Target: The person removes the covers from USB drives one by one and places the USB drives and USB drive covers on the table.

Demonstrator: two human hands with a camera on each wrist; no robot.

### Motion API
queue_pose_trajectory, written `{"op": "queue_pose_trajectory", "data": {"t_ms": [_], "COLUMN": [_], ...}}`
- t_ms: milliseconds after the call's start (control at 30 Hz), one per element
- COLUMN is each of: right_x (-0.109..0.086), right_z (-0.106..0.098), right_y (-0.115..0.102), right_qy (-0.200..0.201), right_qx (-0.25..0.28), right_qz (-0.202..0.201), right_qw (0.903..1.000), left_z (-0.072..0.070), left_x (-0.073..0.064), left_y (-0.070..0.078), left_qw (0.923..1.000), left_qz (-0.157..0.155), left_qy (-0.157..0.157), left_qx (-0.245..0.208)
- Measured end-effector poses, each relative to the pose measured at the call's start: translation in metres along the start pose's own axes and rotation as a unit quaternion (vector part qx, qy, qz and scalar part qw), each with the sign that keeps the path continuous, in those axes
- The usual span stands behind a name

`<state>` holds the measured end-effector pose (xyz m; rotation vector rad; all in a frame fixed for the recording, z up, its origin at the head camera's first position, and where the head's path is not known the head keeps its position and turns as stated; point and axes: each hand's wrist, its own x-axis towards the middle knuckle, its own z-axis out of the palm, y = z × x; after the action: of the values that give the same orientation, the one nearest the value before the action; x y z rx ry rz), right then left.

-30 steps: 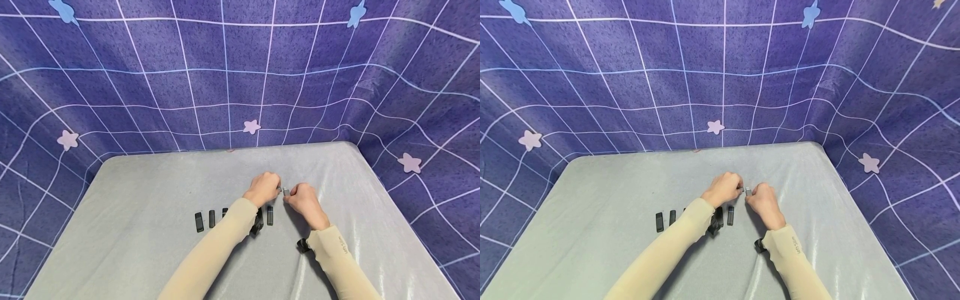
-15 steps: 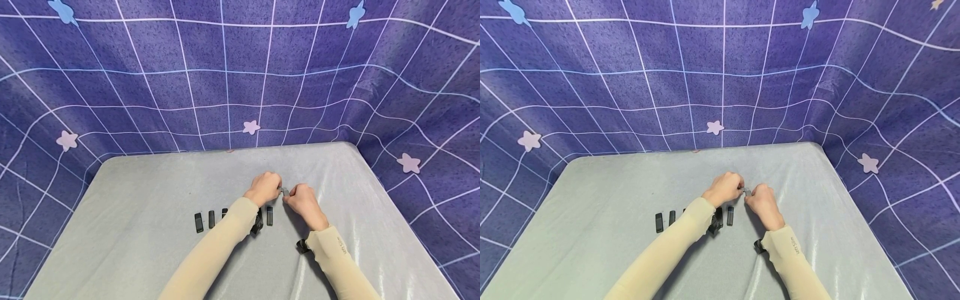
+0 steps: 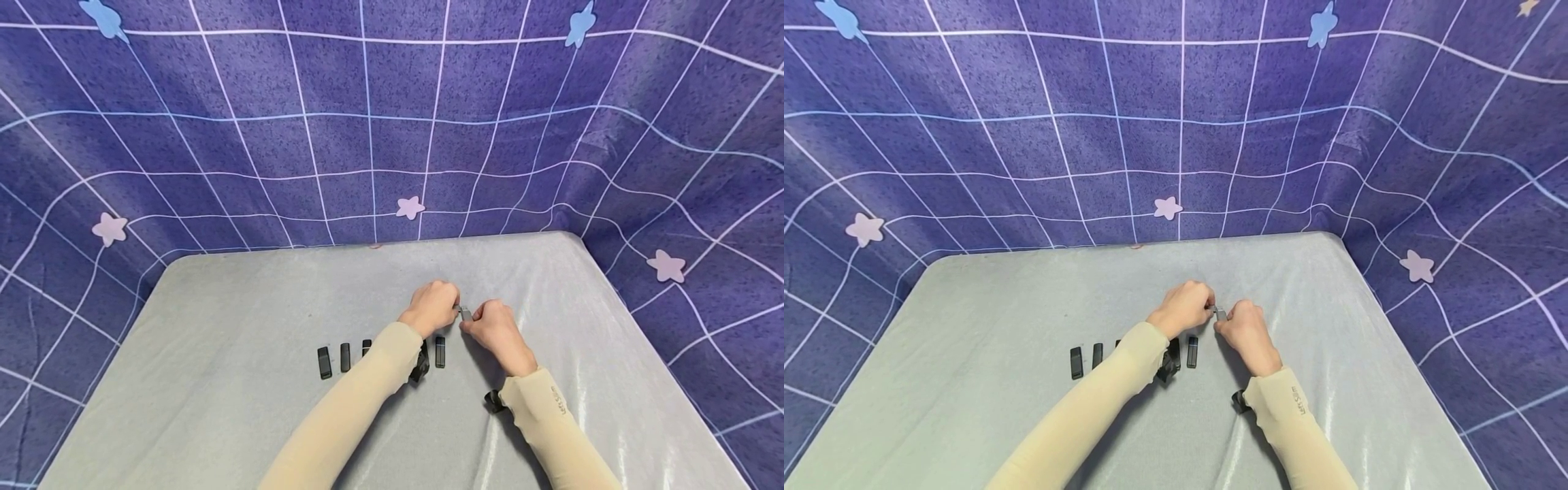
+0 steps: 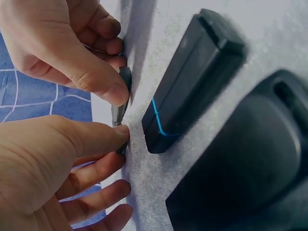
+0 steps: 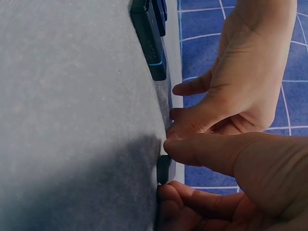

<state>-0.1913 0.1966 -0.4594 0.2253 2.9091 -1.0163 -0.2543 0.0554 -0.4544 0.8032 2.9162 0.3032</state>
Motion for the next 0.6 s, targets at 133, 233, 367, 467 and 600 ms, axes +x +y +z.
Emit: {"op": "queue_pose_trajectory", "data": {"t_ms": [133, 233, 367, 467, 600], "right_x": [-0.0001, -0.0004, -0.0007, -0.0005, 0.0001], "right_z": [0.0001, 0.0007, 0.0011, 0.0009, 0.0005], "right_y": [-0.0004, -0.0010, -0.0010, -0.0012, -0.0012], "right_qy": [-0.004, -0.007, -0.011, -0.010, -0.007], "right_qx": [-0.002, -0.002, -0.001, 0.000, -0.001], "right_qz": [0.007, 0.012, 0.014, 0.013, 0.009], "right_qw": [1.0000, 0.9999, 0.9998, 0.9999, 0.9999], "left_z": [-0.0002, 0.0000, 0.0005, 0.0005, 0.0006], "left_x": [-0.0002, -0.0002, -0.0003, -0.0005, -0.0002], "left_y": [0.0001, 0.0001, 0.0000, 0.0002, 0.0004], "left_qw": [1.0000, 1.0000, 1.0000, 0.9999, 0.9999], "left_qz": [0.000, -0.001, -0.003, -0.005, -0.008], "left_qy": [-0.003, -0.004, -0.005, -0.007, -0.007], "left_qx": [-0.001, -0.003, -0.006, -0.010, -0.013]}}
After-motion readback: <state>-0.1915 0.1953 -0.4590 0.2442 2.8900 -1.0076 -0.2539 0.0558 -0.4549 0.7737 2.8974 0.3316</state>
